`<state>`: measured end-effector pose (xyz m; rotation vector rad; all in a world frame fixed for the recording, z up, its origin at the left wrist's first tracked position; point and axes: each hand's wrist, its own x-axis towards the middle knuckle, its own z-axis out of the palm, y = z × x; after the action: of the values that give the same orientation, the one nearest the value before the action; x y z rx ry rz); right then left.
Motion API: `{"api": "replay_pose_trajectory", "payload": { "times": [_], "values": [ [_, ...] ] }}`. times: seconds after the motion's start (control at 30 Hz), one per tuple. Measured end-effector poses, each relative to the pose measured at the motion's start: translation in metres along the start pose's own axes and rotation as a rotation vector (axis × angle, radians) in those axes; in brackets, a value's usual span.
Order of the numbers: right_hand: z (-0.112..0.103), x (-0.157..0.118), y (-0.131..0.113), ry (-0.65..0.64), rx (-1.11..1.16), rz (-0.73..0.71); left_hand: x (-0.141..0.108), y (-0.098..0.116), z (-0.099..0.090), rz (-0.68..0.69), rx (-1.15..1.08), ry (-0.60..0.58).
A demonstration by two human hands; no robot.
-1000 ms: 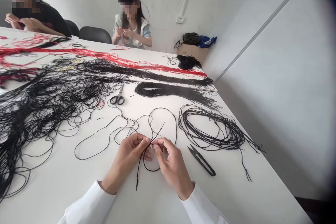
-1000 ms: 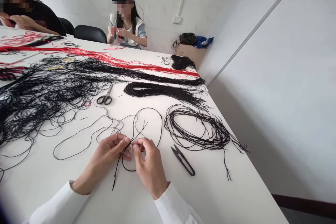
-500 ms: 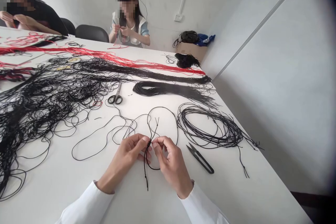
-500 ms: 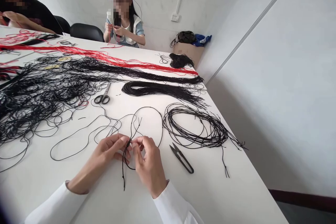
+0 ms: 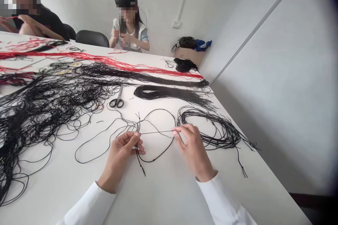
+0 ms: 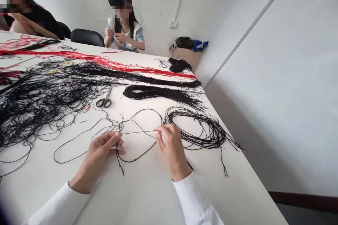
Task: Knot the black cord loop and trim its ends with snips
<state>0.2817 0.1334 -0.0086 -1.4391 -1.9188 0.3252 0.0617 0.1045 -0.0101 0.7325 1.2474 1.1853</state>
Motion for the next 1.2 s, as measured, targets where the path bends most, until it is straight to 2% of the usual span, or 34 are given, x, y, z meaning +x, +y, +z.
{"api": "replay_pose_trajectory", "payload": {
  "times": [0.1, 0.17, 0.27, 0.33, 0.37, 0.4, 0.43, 0.47, 0.53, 0.6, 0.7, 0.8, 0.9, 1.03, 1.13, 1.2],
  "values": [
    [-0.012, 0.034, 0.002, 0.001, -0.064, 0.015, 0.0, -0.002, 0.001, -0.007, -0.052, -0.043],
    [-0.015, 0.061, -0.008, -0.053, 0.014, 0.04, 0.0, -0.004, 0.002, -0.013, -0.079, -0.073],
    [-0.014, 0.096, -0.042, -0.057, 0.239, 0.057, 0.001, -0.007, 0.003, -0.025, -0.097, -0.092],
    [-0.013, 0.109, -0.074, -0.032, 0.425, -0.048, 0.002, -0.008, 0.003, -0.028, -0.098, -0.103],
    [-0.013, 0.112, -0.09, -0.092, 0.506, -0.138, 0.002, -0.008, 0.003, -0.027, -0.098, -0.107],
    [-0.013, 0.114, -0.103, -0.225, 0.586, -0.223, 0.002, -0.007, 0.003, -0.025, -0.098, -0.112],
    [-0.013, 0.113, -0.113, -0.357, 0.63, -0.282, 0.002, -0.007, 0.002, -0.021, -0.098, -0.117],
    [-0.013, 0.111, -0.117, -0.428, 0.643, -0.306, 0.002, -0.008, 0.002, -0.02, -0.099, -0.121],
    [-0.012, 0.103, -0.11, -0.403, 0.581, -0.252, 0.002, -0.009, 0.001, -0.019, -0.103, -0.125],
    [-0.011, 0.089, -0.086, -0.277, 0.422, -0.099, 0.003, -0.011, 0.001, -0.02, -0.113, -0.132],
    [-0.013, 0.061, -0.045, -0.303, 0.223, 0.078, 0.004, -0.014, 0.001, -0.019, -0.144, -0.144],
    [-0.015, 0.033, -0.024, -0.328, 0.153, 0.201, 0.004, -0.015, 0.001, -0.014, -0.159, -0.142],
    [-0.005, 0.017, -0.027, -0.383, 0.253, 0.296, 0.003, -0.014, 0.003, -0.012, -0.133, -0.135],
    [0.022, 0.013, -0.039, -0.466, 0.549, 0.363, 0.001, -0.012, 0.003, -0.001, -0.034, -0.164],
    [0.037, 0.013, -0.041, -0.431, 0.667, 0.394, 0.002, -0.013, 0.002, 0.018, 0.088, -0.207],
    [0.04, 0.012, -0.041, -0.383, 0.644, 0.414, 0.003, -0.014, 0.001, 0.025, 0.159, -0.215]
  ]
}}
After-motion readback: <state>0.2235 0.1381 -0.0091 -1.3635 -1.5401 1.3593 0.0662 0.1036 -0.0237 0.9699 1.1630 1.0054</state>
